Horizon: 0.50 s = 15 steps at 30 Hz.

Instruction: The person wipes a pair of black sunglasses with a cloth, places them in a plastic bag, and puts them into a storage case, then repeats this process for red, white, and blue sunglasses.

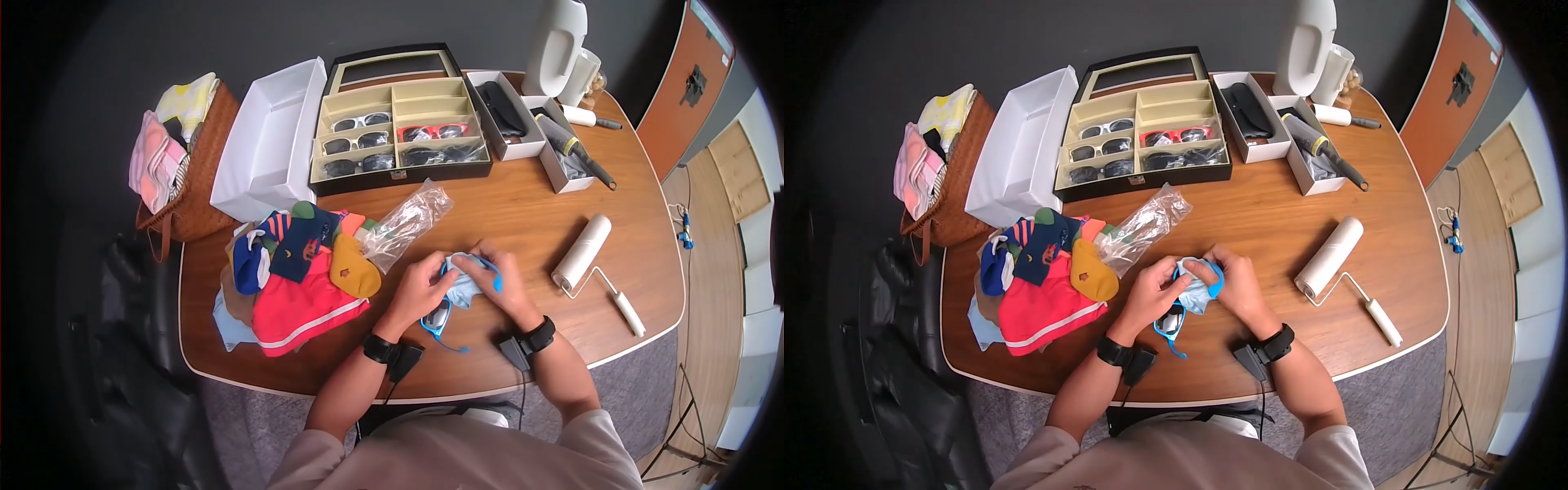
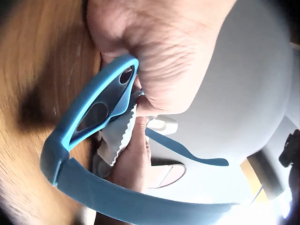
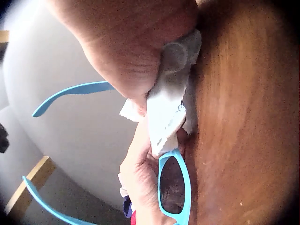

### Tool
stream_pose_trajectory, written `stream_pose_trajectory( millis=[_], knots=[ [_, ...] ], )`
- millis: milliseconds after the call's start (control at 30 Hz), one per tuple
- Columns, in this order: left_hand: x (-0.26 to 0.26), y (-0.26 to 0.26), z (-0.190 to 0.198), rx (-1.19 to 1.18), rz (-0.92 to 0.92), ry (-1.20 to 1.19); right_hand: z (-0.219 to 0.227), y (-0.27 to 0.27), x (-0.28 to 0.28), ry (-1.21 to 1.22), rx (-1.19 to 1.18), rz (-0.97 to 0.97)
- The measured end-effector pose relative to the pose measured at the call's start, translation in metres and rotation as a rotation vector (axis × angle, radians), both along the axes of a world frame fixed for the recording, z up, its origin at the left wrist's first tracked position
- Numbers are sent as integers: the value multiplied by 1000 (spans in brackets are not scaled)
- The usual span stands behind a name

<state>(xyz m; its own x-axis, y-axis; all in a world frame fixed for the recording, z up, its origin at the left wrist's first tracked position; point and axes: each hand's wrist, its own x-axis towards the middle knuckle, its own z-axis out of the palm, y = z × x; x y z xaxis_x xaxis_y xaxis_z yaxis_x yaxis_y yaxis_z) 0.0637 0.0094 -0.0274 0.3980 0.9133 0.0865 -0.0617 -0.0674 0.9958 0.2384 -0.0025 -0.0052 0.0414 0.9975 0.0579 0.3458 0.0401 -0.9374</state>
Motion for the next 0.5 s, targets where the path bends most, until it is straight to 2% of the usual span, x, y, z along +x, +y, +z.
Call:
stream_pose_trajectory(
  millis=[167,400,500],
  knots=[
    [-6,5,-20,42,-35,113,-13,3,4,-64,20,36],
    [-1,1,-6,22,16,-1,-14,3,10,-1,-34,145],
    [-3,3,-3,-9,3,58,-15,3,12,6,-19,148]
  ],
)
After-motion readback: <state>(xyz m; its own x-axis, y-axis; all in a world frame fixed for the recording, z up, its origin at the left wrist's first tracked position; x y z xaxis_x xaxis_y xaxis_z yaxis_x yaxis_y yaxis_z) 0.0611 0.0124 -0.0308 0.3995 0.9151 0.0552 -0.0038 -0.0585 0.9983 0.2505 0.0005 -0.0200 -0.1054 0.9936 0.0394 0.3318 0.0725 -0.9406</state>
